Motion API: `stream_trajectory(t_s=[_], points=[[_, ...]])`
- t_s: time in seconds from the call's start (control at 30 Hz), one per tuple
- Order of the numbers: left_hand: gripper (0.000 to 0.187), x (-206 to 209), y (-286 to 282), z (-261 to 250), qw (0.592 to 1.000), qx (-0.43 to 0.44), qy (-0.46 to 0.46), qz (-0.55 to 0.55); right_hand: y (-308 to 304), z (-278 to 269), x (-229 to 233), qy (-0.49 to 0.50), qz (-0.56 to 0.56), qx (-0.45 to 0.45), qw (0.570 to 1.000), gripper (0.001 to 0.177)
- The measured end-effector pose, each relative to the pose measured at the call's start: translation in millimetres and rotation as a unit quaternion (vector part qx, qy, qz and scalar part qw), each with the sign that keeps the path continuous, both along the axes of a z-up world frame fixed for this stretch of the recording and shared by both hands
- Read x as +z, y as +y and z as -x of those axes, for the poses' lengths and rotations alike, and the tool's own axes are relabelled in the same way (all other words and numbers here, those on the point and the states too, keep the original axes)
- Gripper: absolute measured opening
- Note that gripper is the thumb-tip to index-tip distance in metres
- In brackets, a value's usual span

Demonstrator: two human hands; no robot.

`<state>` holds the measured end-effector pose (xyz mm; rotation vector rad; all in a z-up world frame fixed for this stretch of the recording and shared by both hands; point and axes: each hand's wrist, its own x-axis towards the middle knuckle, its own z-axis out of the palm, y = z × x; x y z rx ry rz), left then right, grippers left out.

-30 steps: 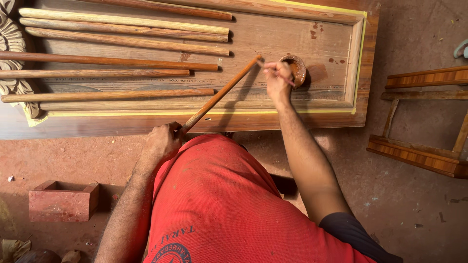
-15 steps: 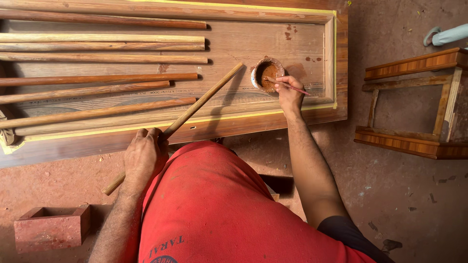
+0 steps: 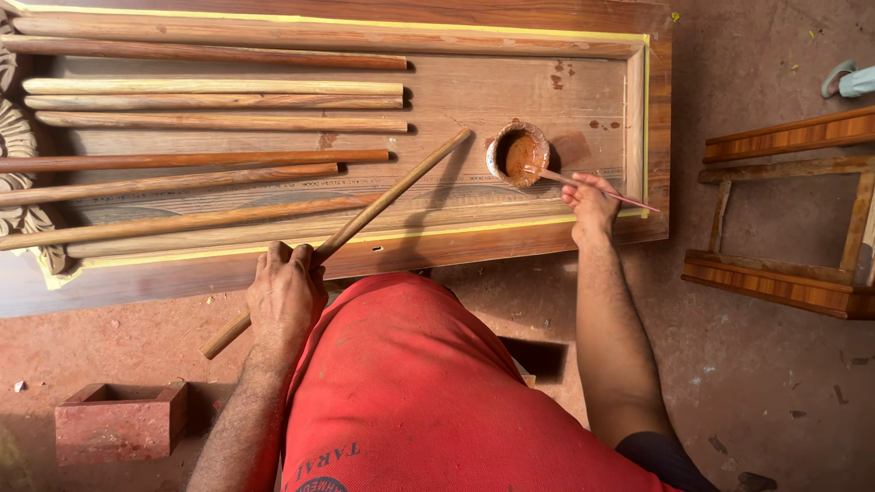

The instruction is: The person applies a brown finish to several cylindrical wooden rods using a small paintbrush. They hold each rod with one hand and paint it with the other, repeatedly dipping the brush into a container of finish. Finished rods are placed on a wooden workbench alongside a carved wooden piece.

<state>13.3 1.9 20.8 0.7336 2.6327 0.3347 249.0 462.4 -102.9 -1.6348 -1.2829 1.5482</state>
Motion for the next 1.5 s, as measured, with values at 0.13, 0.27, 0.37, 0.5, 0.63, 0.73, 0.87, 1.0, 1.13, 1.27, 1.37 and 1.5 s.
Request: stream_trajectory(t_s=[0.13,0.27,0.37,0.5,0.63,0.73,0.87,1.0,1.13,1.27,1.37,1.5], points=[[0.023,-4,-3,1,1.0,0.001,-0.015,0.006,7,-30,9,0.012,0.003,0.008,1.0,0.017],[0.028,-8,-2,5,0.999,0.002,-0.042,0.02,-9,-21,30,0.016,-0.034,0.009,0.999,0.02],[0.029,-10,-2,4,0.997,0.003,-0.065,0.05,-43,10,34,0.096,-0.009,0.052,0.994,0.017],[0.026,-11,-1,1,0.999,-0.011,-0.03,0.03,-96,69,14,0.136,-0.08,0.171,0.973,0.017],[0.025,-12,-4,-2,0.999,-0.006,-0.038,0.023,-139,94,1,0.157,-0.112,0.289,0.938,0.02],[0.026,-13,-3,-1,0.999,0.002,-0.043,0.021,-156,95,1,0.176,-0.034,0.343,0.922,0.023],[0.024,-17,-7,-2,0.999,0.004,-0.034,-0.006,-127,108,-8,0.086,-0.09,0.326,0.937,0.017],[0.027,-22,-9,-5,0.999,0.009,-0.045,0.006,-68,133,-24,-0.028,-0.183,0.311,0.932,0.016],[0.029,-21,-9,-5,1.0,0.005,-0.027,-0.012,-45,141,-28,-0.154,-0.418,0.331,0.832,0.009],[0.024,-16,-8,-9,0.999,0.007,-0.034,0.005,-60,131,-23,-0.032,-0.173,0.38,0.908,0.017],[0.02,-11,-7,-10,1.0,0.002,-0.019,-0.012,-59,125,-12,0.16,0.027,0.415,0.895,0.022],[0.019,-7,-5,-11,1.0,-0.004,0.001,-0.024,-44,139,-3,-0.019,-0.135,0.389,0.911,0.016]])
